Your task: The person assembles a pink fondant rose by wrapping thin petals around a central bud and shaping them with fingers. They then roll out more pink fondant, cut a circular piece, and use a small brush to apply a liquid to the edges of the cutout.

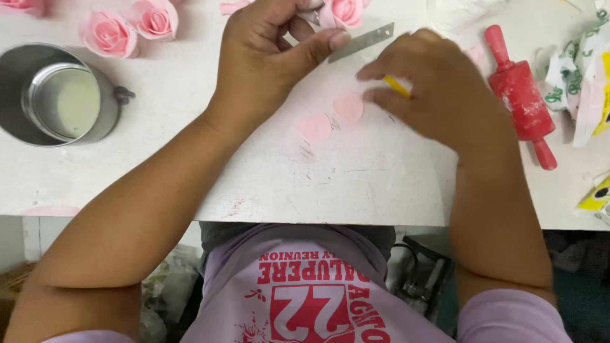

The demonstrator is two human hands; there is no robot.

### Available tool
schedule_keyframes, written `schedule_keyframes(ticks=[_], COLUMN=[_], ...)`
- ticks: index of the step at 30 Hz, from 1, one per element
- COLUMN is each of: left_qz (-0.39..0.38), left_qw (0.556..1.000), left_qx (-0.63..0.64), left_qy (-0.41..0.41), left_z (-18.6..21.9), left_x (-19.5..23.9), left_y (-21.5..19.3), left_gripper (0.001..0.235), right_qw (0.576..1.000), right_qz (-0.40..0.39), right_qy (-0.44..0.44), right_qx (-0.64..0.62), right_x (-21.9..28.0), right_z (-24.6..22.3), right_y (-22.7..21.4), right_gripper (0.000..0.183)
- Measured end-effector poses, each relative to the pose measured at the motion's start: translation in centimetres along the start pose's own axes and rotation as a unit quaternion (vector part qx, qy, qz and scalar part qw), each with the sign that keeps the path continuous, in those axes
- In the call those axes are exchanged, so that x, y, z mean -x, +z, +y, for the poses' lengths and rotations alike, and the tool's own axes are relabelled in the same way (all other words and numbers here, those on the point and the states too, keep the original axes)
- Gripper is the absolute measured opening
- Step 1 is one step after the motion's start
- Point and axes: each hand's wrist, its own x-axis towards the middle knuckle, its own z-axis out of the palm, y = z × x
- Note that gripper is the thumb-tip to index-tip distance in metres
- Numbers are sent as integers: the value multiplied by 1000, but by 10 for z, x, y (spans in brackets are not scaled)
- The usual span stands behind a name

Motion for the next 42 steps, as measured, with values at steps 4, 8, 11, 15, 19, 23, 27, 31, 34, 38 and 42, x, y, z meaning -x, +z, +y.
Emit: schedule_keyframes(ticks=[4, 8, 11, 15, 19, 23, 27, 31, 34, 38, 42], left_qz=[10, 14, 10, 10, 7, 7, 6, 2, 2, 3, -7], left_qw=[1000, 999, 1000, 1000, 1000, 1000, 1000, 1000, 1000, 1000, 1000], left_qx=[26, 44, 25, 6, 16, 18, 6, 8, 10, 18, 20], left_qy=[1, -16, -15, -11, 8, -1, 15, 20, 17, 6, 9], left_z=[8, 6, 8, 7, 8, 8, 7, 9, 9, 9, 10], left_x=[-6, -5, -6, -6, -5, -3, -4, -3, -4, -3, -4], left_y=[-7, -6, -6, -6, -5, -3, -3, -4, -3, -3, -3], left_gripper=[16, 17, 22, 20, 19, 22, 20, 20, 21, 19, 18], right_qw=[995, 993, 991, 995, 998, 999, 999, 999, 999, 999, 996], right_qz=[0, -11, 6, -13, -30, -46, -17, 31, 42, 2, -28], right_qy=[-44, -29, -49, -34, -14, 6, 3, -15, -6, 37, 61], right_qx=[86, 110, 122, 96, 45, 26, 32, 23, -2, -31, -56], right_x=[5, 8, 6, 3, 1, 0, 1, 1, -3, -6, -10], right_z=[6, 13, 12, 10, 5, 4, 13, 11, 10, 3, 0], right_y=[16, 19, 20, 19, 15, 15, 23, 28, 29, 23, 17], right_gripper=[33, 47, 46, 42, 38, 34, 28, 20, 14, 11, 9])
